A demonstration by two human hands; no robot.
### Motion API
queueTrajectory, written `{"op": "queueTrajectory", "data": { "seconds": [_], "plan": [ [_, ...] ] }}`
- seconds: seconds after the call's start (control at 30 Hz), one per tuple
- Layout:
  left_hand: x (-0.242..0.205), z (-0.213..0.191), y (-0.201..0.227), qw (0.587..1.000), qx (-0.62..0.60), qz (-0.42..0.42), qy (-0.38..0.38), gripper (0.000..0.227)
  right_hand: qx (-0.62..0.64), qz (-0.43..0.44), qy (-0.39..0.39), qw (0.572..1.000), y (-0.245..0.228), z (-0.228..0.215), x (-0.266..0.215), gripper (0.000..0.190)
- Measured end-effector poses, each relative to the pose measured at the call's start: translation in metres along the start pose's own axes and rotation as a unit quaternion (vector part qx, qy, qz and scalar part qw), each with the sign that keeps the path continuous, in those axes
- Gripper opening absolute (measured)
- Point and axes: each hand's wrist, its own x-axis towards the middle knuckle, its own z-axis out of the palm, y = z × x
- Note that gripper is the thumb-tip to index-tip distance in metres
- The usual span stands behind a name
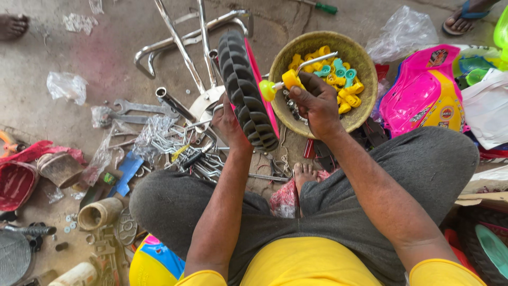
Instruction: The person assembles a child's tricycle wheel by attaching a pink wheel to a metal axle using a wrench. They then add yellow plastic stabilizer wheels to the axle and secure them with nuts from a nearby bowl.
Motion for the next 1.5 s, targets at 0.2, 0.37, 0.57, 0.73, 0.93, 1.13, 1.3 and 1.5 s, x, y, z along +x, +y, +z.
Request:
{"op": "queueTrajectory", "data": {
  "seconds": [0.2,0.37,0.57,0.73,0.93,1.13,1.3,1.5],
  "plan": [
    [-0.002,-0.001,0.002,0.999,-0.021,0.000,-0.035,0.027,-0.046,0.026,-0.019,0.998,-0.003,0.010,-0.001,0.036],
    [0.000,-0.007,-0.009,0.999,-0.018,0.006,-0.027,0.029,-0.025,0.036,-0.024,0.999,-0.006,0.019,-0.008,0.038],
    [0.006,-0.018,-0.019,0.999,0.014,-0.014,-0.043,0.019,-0.057,0.078,-0.039,0.995,-0.012,0.020,-0.007,0.042],
    [0.026,-0.035,-0.040,0.998,-0.022,-0.031,-0.058,0.025,-0.436,-0.023,-0.143,0.888,-0.021,-0.025,0.000,0.053],
    [0.049,-0.057,-0.019,0.965,0.140,-0.039,-0.220,0.038,-0.595,-0.049,-0.015,0.802,-0.057,-0.154,-0.012,0.027],
    [-0.034,-0.022,0.037,0.866,0.241,-0.099,-0.427,0.021,0.103,0.043,0.037,0.993,-0.091,-0.167,-0.042,0.021],
    [-0.106,0.002,0.053,0.782,0.284,-0.181,-0.524,0.025,-0.006,0.146,0.038,0.988,-0.087,-0.090,-0.070,0.020],
    [-0.128,-0.005,0.045,0.726,0.280,-0.163,-0.606,0.045,-0.185,0.098,-0.049,0.977,-0.053,-0.048,-0.102,0.021]
  ]
}}
